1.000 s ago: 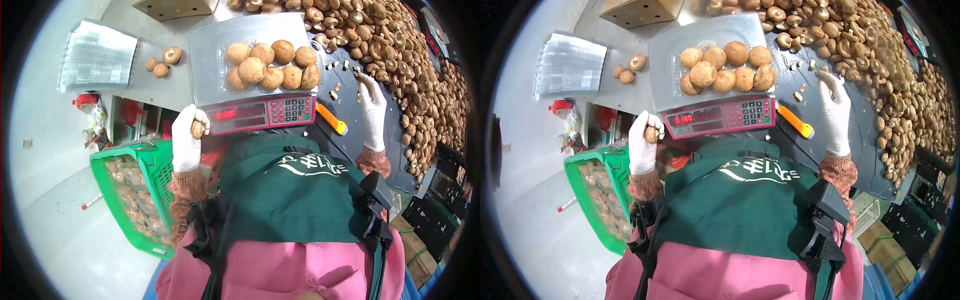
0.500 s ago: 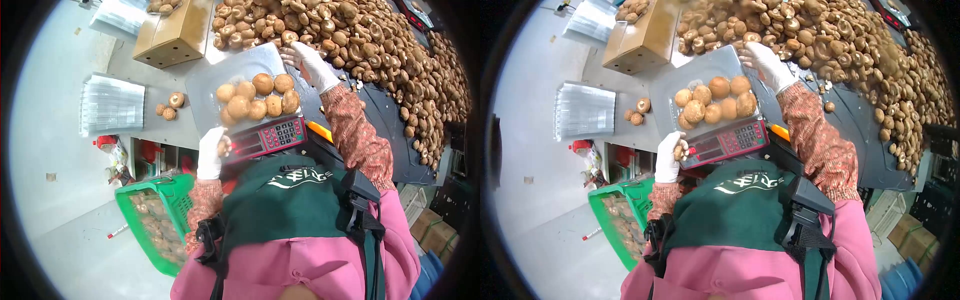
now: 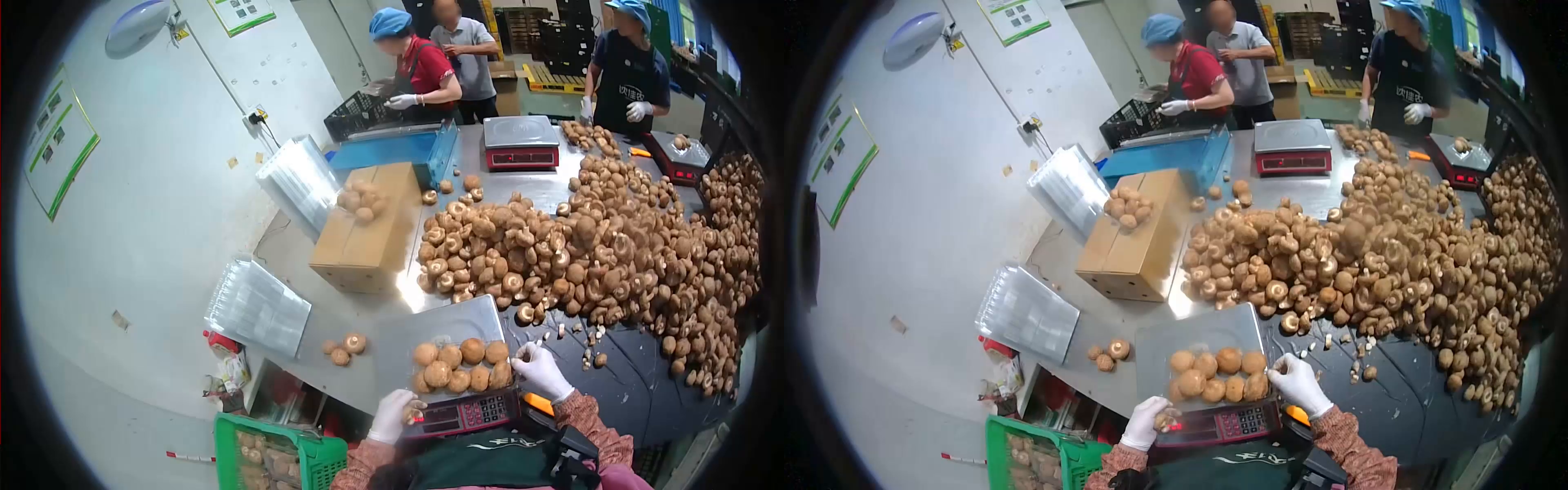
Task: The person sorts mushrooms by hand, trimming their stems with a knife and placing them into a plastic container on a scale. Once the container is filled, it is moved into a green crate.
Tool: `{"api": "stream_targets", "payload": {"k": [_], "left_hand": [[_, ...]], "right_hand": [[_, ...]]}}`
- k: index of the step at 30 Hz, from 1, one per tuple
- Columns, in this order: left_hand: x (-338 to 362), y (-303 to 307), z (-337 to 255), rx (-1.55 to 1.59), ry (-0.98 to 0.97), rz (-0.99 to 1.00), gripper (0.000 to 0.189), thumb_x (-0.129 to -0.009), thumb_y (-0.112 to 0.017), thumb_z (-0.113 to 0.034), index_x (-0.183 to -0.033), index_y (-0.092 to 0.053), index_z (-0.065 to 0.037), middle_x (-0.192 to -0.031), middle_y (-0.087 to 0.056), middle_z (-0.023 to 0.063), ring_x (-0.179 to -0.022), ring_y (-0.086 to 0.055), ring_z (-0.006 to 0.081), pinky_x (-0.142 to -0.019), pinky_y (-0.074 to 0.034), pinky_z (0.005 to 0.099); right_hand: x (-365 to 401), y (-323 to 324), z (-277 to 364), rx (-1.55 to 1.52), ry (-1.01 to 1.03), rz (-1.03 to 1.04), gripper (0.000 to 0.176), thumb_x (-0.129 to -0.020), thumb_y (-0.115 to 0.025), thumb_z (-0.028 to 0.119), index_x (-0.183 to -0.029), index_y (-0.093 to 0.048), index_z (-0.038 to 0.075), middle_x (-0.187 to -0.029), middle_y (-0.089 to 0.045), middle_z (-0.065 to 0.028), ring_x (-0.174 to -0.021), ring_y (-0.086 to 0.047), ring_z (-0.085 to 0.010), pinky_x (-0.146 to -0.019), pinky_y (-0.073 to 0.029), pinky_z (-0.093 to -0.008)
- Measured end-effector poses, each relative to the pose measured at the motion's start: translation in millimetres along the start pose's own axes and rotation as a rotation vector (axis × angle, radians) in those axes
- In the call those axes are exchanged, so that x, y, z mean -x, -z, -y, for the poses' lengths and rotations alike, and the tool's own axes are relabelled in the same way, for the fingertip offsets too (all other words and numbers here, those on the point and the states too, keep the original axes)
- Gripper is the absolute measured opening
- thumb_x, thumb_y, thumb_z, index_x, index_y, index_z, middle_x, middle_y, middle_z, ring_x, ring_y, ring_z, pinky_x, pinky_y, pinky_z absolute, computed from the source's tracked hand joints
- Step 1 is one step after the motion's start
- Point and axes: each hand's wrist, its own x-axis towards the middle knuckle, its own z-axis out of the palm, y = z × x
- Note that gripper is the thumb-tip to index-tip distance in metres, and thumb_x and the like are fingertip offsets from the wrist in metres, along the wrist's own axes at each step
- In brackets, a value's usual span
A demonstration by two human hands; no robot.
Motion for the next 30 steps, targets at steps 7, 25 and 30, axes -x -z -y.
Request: {"api": "stream_targets", "payload": {"k": [7,25,30], "left_hand": [[-24,26,-16,-0.059,-0.253,-0.042,0.011,-0.096,-0.054,-0.010,-0.093,-0.058,-0.001,-0.079,-0.061,0.0082,-0.066,-0.069,0.0199,-0.047,-0.047,0.0259],[-229,158,-210,0.148,-0.416,-0.396,0.017,-0.094,-0.058,-0.024,-0.099,-0.060,-0.008,-0.080,-0.064,0.0072,-0.058,-0.062,0.0174,-0.041,-0.041,0.0265],[-246,164,-229,0.195,-0.368,-0.240,0.024,-0.099,-0.056,-0.032,-0.110,-0.060,-0.012,-0.091,-0.070,0.0064,-0.059,-0.057,0.0136,-0.044,-0.040,0.0250]], "right_hand": [[-13,-6,67,-0.110,-0.068,0.169,0.020,-0.091,-0.067,0.019,-0.091,-0.059,0.000,-0.075,-0.066,-0.0088,-0.065,-0.064,-0.0148,-0.061,-0.052,-0.0318],[-270,-167,199,-0.395,0.054,0.273,0.022,-0.095,-0.062,0.014,-0.106,-0.053,-0.003,-0.082,-0.063,-0.0117,-0.062,-0.067,-0.0195,-0.054,-0.060,-0.0327],[-304,-204,201,-0.582,0.014,0.225,0.025,-0.095,-0.062,0.015,-0.109,-0.049,-0.001,-0.083,-0.062,-0.0132,-0.067,-0.067,-0.0221,-0.055,-0.063,-0.0382]]}}
